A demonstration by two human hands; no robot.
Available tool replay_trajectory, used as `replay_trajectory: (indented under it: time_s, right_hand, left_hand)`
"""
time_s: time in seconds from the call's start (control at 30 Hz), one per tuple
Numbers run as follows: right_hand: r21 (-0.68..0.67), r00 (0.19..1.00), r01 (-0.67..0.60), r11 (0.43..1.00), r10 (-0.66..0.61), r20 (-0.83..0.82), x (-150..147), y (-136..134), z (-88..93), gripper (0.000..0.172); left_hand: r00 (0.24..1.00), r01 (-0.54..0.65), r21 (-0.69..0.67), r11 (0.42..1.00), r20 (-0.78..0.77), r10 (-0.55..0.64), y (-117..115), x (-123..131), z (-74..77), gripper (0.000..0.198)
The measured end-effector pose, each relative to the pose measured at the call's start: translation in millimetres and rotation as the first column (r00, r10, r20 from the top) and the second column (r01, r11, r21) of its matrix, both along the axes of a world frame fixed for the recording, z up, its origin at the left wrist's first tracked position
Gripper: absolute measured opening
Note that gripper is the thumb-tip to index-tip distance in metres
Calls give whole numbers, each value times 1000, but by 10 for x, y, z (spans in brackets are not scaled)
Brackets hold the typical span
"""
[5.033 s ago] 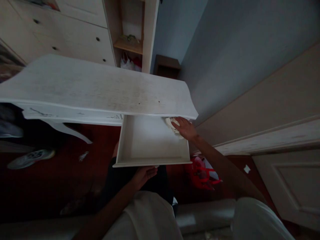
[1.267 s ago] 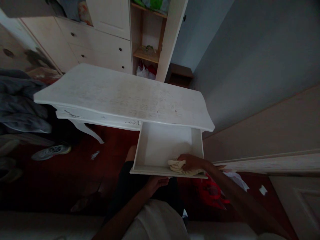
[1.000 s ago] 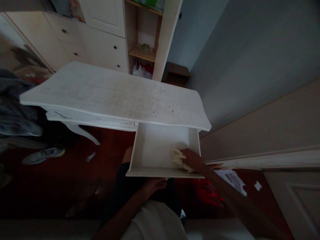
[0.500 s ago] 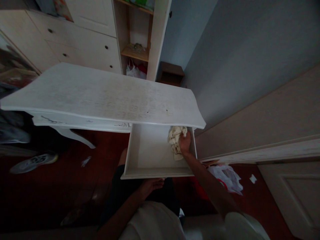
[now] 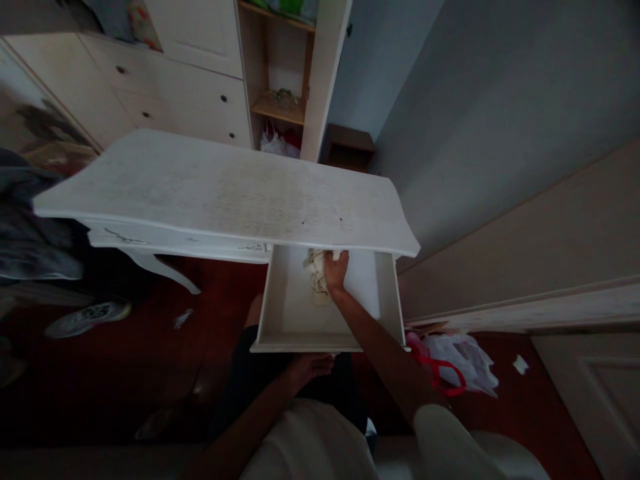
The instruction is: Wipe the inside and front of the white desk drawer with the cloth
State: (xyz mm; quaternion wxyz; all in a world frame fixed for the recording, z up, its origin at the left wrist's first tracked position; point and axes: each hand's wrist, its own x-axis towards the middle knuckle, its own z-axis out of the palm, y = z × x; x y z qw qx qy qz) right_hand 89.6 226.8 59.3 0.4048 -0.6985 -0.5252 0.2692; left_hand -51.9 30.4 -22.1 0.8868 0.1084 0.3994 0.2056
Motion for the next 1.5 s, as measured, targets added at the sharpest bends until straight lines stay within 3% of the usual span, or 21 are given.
replay_trajectory:
  time_s: [0.03,0.07,0.13,0.3,0.47,0.73,0.9,1.1,1.27,1.5]
  right_hand:
    - [33,988,150,988,-150,-24,-128,26,3,34]
    - [58,973,226,972,-223,-58,-258,54,7,34]
    - [83,962,244,966,-230,-148,-501,104,19,32]
    - [68,947,5,998,17,-322,-897,124,59,33]
    - [33,919,-102,994,107,-379,-999,-53,140,38]
    - [-79,879,-342,936,289,-379,-900,-737,326,47]
    - [-209,852,-522,827,499,-157,-838,-1058,430,60]
    - [-228,714,-685,692,700,-21,-751,-1146,495,78]
    - [-276,657,-722,635,754,15,-575,-1140,497,82]
    - [-356,639,-744,565,758,-132,95,-1243,516,85]
  left_hand:
    - [1000,-2,7,1000,-4,2,-2,2,4,12]
    - [1000,-3,15,1000,-11,3,-2,4,12,13]
    - [999,-2,38,999,-41,4,0,12,35,14]
    - [992,1,97,995,-124,11,7,35,75,13]
    - [994,-21,119,993,-104,34,-2,29,65,19]
    - [997,-13,115,993,-72,21,8,41,13,19]
    - [994,-36,109,993,-94,47,0,62,-13,15]
    - [995,-42,129,991,-82,53,-2,36,31,16]
    - [997,-6,131,991,-75,15,-10,-9,94,17]
    - [992,-85,132,988,-81,96,-19,5,148,25]
